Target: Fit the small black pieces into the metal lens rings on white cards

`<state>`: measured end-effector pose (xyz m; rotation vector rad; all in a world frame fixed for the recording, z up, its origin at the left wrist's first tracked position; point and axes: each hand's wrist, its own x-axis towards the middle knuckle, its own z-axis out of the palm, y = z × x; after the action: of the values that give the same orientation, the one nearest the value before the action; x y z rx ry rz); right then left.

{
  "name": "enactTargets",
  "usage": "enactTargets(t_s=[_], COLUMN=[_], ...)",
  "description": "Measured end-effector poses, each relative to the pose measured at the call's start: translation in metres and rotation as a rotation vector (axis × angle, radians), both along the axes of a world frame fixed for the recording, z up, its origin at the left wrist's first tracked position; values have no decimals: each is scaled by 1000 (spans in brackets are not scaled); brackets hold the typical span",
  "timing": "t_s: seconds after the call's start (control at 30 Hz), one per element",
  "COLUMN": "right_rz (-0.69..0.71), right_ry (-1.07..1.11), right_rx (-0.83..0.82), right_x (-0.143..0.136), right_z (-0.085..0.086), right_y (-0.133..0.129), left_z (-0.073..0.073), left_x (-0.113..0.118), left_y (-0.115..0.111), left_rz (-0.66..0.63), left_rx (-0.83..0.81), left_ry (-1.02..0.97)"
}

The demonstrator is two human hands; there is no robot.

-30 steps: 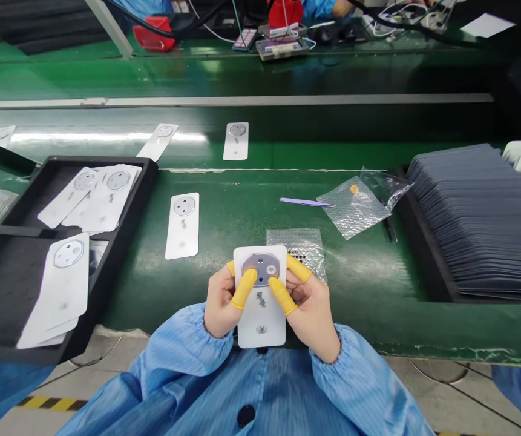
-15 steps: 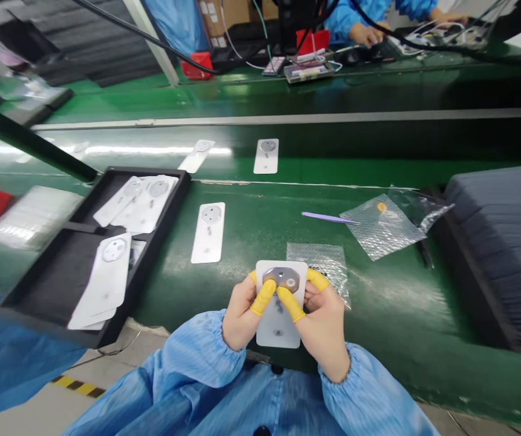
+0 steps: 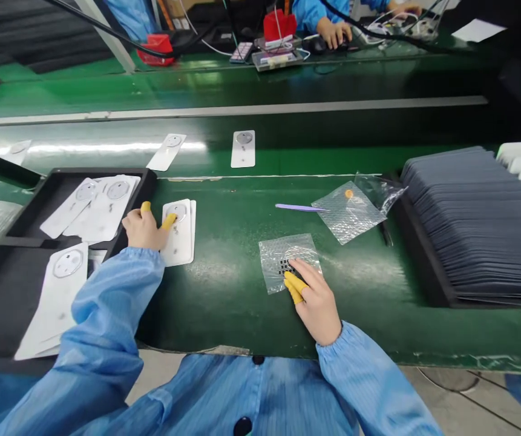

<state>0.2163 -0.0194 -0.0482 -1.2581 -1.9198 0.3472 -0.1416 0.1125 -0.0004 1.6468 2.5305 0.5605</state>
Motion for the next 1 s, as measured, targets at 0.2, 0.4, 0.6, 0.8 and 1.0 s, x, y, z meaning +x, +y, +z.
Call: enactTargets(t_s=[0.2, 0.4, 0.6, 0.8, 1.0], right_rz=[24, 77, 206, 247, 233], right_ry=[141, 174, 54, -69, -61], right_rx=[70, -96, -28, 114, -21], right_x=[-10, -12, -13, -17, -30], right_z=[16, 38, 44, 20, 0], right_y=[-1, -7, 2, 3, 4], left_z=[2, -4, -5, -16, -25], left_x=[109, 178, 175, 172, 169], left_y=[-90, -125, -129, -135, -133], left_rz=[-405, -383, -375, -520, -464], left_rx=[-148, -346, -367, -326, -340], left_ry=[-837, -1485, -1441, -1254, -1160])
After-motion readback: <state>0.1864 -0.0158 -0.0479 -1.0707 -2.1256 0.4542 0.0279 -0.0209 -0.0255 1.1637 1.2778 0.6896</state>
